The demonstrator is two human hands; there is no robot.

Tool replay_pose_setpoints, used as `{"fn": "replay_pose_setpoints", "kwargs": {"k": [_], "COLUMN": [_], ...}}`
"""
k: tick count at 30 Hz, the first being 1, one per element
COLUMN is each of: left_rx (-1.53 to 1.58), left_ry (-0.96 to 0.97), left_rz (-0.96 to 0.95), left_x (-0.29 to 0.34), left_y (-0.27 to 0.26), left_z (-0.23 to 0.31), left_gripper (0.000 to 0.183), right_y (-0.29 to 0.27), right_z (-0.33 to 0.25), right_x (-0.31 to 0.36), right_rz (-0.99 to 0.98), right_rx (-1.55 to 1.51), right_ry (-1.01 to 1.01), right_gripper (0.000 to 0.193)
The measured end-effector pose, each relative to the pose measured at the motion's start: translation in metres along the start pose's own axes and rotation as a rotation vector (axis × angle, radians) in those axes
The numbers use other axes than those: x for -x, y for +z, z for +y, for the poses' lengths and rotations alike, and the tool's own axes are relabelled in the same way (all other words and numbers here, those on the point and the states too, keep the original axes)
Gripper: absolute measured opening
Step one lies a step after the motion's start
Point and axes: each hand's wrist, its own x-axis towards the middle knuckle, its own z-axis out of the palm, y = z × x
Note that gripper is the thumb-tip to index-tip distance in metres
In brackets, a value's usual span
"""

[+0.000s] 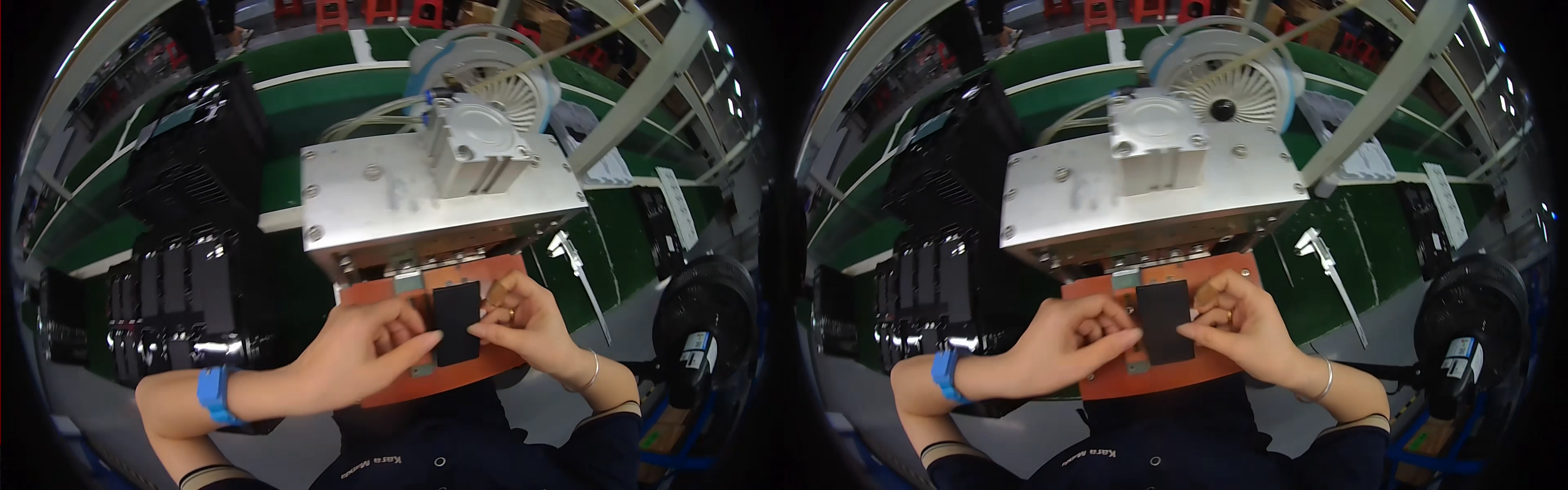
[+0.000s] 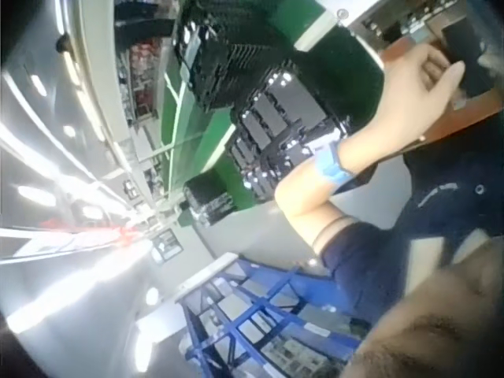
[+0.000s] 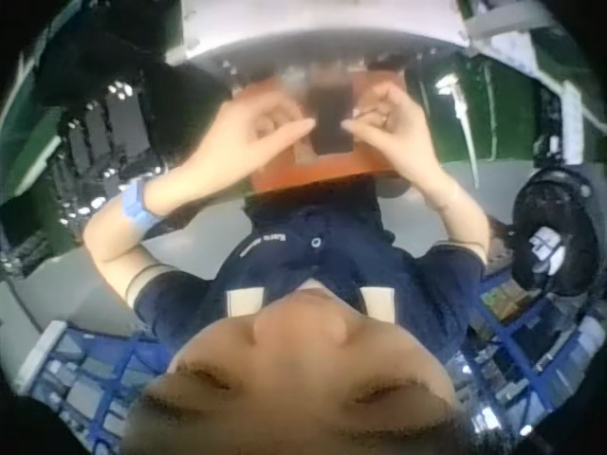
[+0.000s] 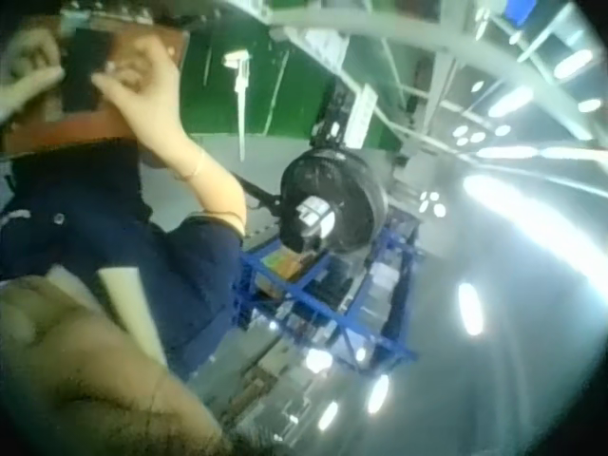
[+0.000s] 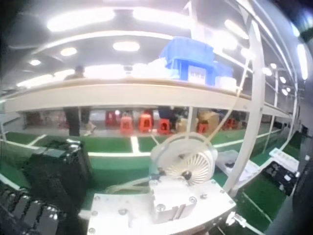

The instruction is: The person places small black rectangular electronic components into a silver press machine on a green workbench. They operate the machine to process each component, then use a caliper to measure it before placing it into a black tray. This cycle is repeated for multiple components.

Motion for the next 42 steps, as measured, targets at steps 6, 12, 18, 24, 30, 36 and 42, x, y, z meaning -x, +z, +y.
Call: {"fn": "replay_pose_setpoints", "kwargs": {"k": [6, 12, 18, 24, 30, 36, 42], "left_rx": [0.243, -0.285, -0.428, -0.921, -0.959, -1.047, -1.188], "left_ry": [0.015, 0.309, -0.135, 0.032, 0.012, 0.176, 0.351], "left_rz": [0.127, 0.983, 1.232, 1.306, 1.18, 1.298, 1.154], "left_x": [0.052, 0.159, 0.252, 0.223, 0.229, 0.245, 0.194], "left_y": [-0.01, -0.083, -0.123, -0.091, -0.093, -0.098, -0.081], "left_z": [-0.014, -0.058, -0.133, -0.139, -0.141, -0.116, -0.049], "left_gripper": [0.021, 0.024, 0.044, 0.029, 0.028, 0.044, 0.051], "right_y": [0.056, 0.113, 0.199, 0.208, 0.188, 0.101, 0.007], "right_z": [-0.007, -0.024, 0.003, -0.001, -0.008, -0.024, 0.009], "right_x": [-0.005, -0.065, -0.153, -0.164, -0.147, -0.035, 0.022], "right_rz": [-0.211, -0.356, -0.298, -0.413, -0.304, -0.078, 0.073], "right_rx": [0.098, 1.1, 1.259, 1.453, 1.434, 1.524, 1.515], "right_ry": [-0.209, -1.163, -1.506, -1.527, -1.673, -1.611, -0.988], "right_gripper": [0.032, 0.038, 0.03, 0.023, 0.027, 0.032, 0.033]}}
